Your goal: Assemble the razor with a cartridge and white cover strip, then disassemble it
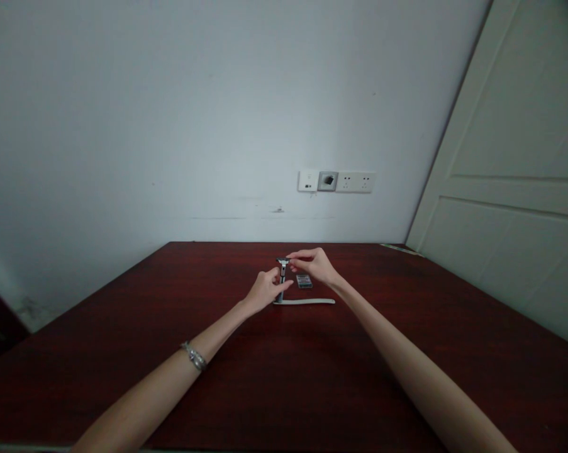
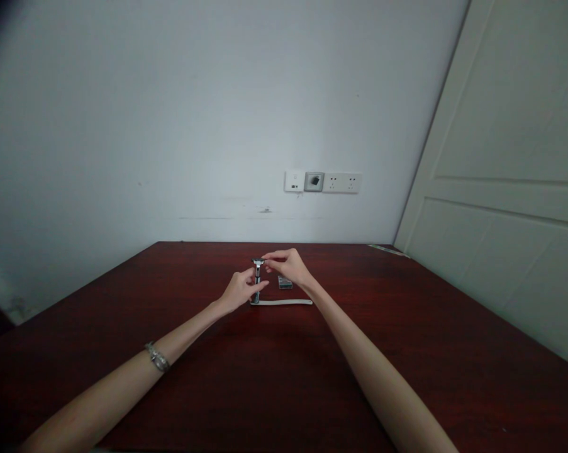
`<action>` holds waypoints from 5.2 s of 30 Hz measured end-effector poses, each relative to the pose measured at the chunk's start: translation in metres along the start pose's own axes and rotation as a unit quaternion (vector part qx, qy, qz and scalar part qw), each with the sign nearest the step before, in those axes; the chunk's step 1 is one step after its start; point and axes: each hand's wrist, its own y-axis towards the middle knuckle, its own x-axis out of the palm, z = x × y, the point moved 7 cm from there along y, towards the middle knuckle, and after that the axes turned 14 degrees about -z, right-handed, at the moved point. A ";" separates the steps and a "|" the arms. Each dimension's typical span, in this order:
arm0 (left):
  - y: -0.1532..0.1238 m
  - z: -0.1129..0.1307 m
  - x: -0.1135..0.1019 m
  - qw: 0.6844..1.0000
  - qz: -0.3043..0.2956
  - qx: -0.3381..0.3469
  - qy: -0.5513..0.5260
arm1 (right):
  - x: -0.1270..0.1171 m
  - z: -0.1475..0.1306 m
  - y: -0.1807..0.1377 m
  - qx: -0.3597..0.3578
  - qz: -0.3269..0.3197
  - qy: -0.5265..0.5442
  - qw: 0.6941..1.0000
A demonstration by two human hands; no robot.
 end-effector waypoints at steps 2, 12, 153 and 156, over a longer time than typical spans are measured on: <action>0.000 0.004 -0.001 1.000 0.004 0.006 -0.003 | 0.001 -0.005 0.000 -0.006 0.001 -0.008 1.000; -0.001 0.005 -0.004 1.000 0.019 0.022 -0.002 | 0.001 -0.014 -0.002 -0.011 -0.001 -0.017 1.000; 0.034 -0.008 -0.032 0.973 0.004 -0.047 -0.226 | 0.032 -0.019 -0.002 0.002 -0.054 -0.355 0.933; 0.039 -0.012 -0.026 0.971 -0.011 -0.061 -0.231 | 0.037 -0.016 -0.002 0.007 -0.054 -0.388 0.920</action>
